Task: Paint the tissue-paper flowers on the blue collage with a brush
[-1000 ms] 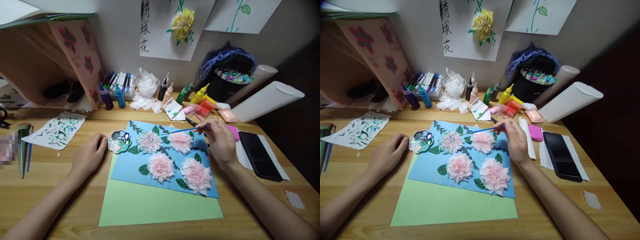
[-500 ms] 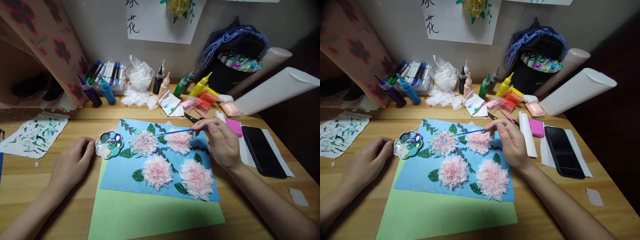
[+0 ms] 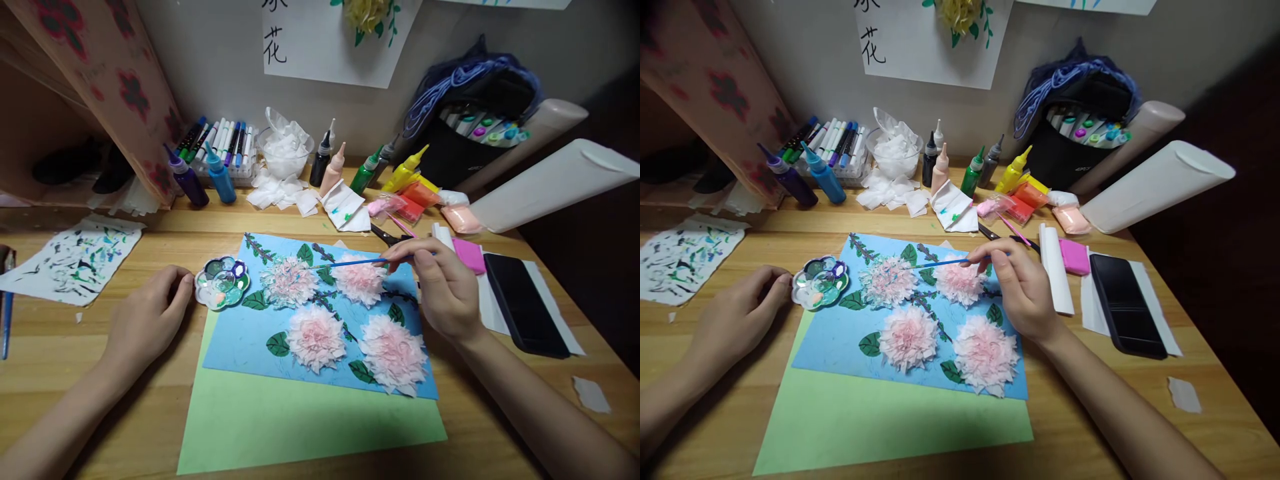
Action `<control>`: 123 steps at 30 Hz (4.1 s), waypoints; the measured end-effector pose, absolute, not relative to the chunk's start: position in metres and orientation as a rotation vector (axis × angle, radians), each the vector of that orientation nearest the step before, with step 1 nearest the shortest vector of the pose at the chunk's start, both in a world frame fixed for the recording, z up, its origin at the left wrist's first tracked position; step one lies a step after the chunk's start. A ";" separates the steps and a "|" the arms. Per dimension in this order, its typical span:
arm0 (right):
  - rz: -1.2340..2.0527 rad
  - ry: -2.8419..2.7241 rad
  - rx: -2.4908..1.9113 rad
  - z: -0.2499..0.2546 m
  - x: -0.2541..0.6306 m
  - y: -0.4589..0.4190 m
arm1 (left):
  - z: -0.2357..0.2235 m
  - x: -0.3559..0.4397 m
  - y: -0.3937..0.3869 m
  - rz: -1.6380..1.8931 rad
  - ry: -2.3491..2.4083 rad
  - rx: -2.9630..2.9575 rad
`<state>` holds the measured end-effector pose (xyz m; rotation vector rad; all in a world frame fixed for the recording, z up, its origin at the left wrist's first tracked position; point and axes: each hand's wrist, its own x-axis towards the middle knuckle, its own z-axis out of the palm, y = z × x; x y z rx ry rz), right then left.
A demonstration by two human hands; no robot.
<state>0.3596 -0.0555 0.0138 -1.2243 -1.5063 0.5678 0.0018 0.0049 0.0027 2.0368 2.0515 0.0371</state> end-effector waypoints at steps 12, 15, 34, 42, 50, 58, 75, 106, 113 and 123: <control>0.471 -1.630 -1.213 0.018 0.356 -0.059 | 0.009 0.004 0.003 0.013 2.032 2.024; 0.385 -1.630 -1.214 0.021 0.357 -0.060 | 0.010 0.005 0.003 0.006 2.046 2.026; 0.431 -1.521 -1.232 0.019 0.359 -0.058 | 0.008 0.006 0.004 0.019 2.038 2.033; 0.390 -1.554 -1.218 0.020 0.359 -0.059 | 0.006 0.002 0.003 0.018 2.035 2.041; 0.359 -1.649 -1.228 0.022 0.359 -0.060 | 0.006 0.002 0.004 0.026 2.037 2.055; 0.372 -1.665 -1.257 0.020 0.360 -0.059 | 0.005 0.002 0.004 0.035 2.036 2.083; 0.384 -1.686 -1.270 0.020 0.360 -0.059 | 0.007 0.003 0.004 0.015 2.027 2.069; 0.374 -2.241 -0.961 0.055 0.267 -0.048 | 0.000 0.001 -0.001 0.211 1.957 2.110; 0.444 -2.078 -0.997 0.063 0.279 -0.050 | 0.002 0.001 -0.001 0.212 1.951 2.106; 0.366 -1.390 -1.226 0.049 0.335 -0.053 | 0.008 0.005 0.002 0.106 1.997 2.045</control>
